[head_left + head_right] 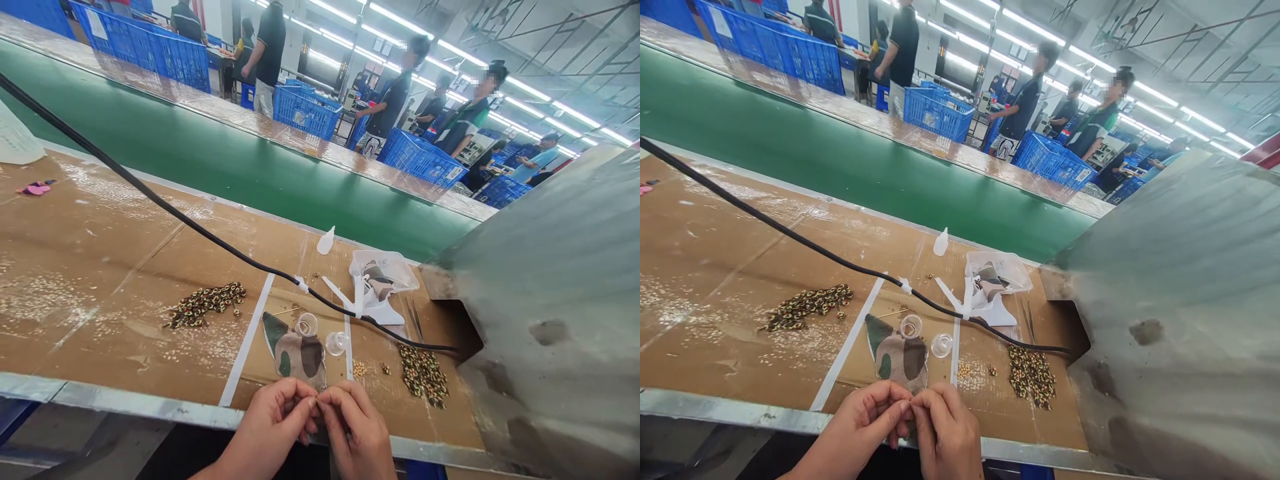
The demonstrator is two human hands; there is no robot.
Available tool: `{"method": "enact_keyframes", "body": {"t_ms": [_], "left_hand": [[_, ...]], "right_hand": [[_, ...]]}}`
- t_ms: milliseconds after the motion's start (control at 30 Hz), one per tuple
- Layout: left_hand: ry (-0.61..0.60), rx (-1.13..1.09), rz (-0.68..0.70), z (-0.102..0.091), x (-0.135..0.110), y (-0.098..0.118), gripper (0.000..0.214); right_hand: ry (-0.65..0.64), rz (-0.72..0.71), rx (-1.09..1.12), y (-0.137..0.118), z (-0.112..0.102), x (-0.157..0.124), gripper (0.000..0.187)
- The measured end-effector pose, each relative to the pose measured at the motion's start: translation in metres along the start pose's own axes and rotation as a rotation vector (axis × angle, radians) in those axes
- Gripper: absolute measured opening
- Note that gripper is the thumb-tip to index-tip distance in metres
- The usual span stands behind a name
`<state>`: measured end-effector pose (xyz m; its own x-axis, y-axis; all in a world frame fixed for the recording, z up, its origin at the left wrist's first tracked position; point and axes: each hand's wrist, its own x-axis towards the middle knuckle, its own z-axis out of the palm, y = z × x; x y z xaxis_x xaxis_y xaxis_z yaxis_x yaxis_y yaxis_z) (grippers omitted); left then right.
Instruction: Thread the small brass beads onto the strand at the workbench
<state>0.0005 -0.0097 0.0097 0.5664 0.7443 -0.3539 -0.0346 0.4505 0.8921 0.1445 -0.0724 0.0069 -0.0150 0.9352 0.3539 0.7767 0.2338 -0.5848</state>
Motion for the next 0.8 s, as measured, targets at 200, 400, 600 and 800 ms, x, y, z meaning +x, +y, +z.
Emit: {"method": "enact_keyframes", "body": {"t_ms": [200,400,600,800], "left_hand": [[0.016,0.028,-0.007,0.002,-0.002,0.005,0.019],[-0.003,0.003,-0.003,0.000,0.001,0.003,0.019],[0.014,-0.062,-0.002,0.000,0.001,0.002,0.020],[-0.030,-0.093,0.003,-0.003,0.004,-0.011,0.018]], "right_hand": [[0.047,0.015,-0.063,-0.002,0.006,-0.002,0.017],[0.026,0.017,-0.026,0.001,-0.004,0.003,0.018],[0.031,-0.023,-0.306,0.009,-0.039,0.033,0.014],[-0.022,-0.124,-0.499,0.011,-0.051,0.062,0.023]]}}
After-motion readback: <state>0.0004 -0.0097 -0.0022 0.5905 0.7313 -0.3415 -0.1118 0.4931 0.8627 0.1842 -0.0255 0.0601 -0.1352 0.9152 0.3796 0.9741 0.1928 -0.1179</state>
